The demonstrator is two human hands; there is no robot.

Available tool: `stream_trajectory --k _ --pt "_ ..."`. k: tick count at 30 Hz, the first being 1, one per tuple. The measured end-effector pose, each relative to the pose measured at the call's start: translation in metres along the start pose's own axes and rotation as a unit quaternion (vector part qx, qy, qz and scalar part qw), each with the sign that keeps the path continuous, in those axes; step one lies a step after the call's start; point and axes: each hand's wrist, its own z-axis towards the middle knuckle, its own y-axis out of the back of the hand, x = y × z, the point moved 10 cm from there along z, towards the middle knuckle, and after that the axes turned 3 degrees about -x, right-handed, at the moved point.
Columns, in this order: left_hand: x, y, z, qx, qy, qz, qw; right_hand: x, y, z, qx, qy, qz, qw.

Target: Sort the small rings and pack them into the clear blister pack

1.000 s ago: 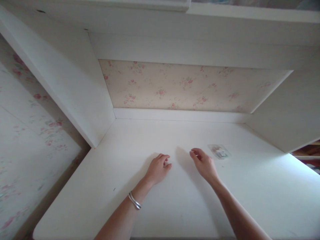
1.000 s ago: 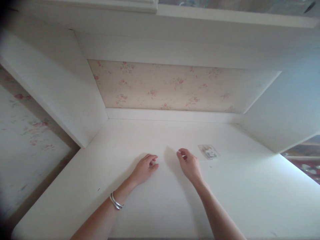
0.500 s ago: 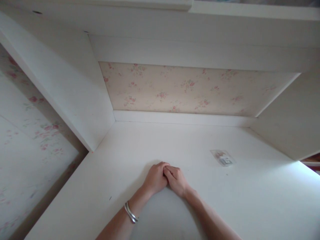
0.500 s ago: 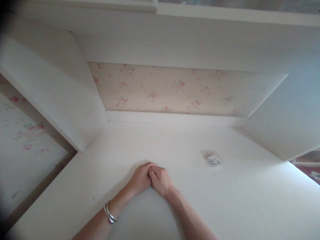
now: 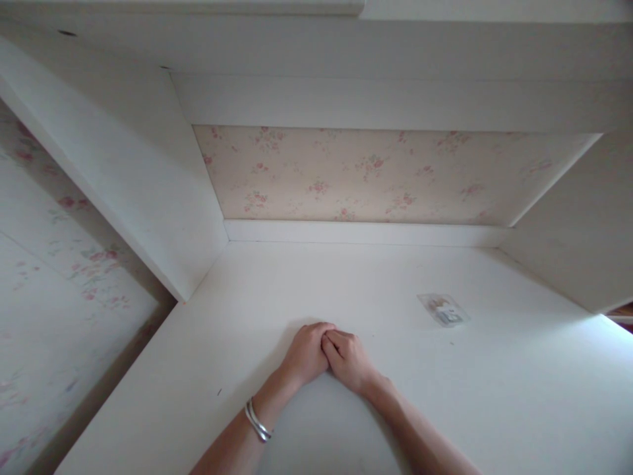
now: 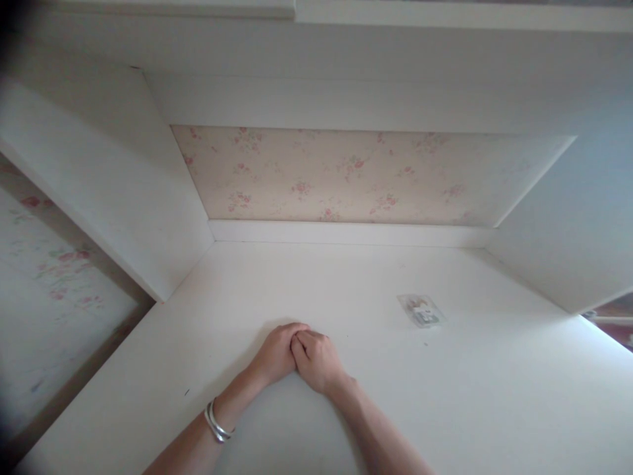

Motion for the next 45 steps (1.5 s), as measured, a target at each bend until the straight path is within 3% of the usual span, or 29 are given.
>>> stream_trajectory --k 45 --pt "0.0042 -0.004 -0.0006 0.014 -0.008 0.035 0.999 0.002 -0.0018 -0.0027 0.008 0.02 -0.027 0.999"
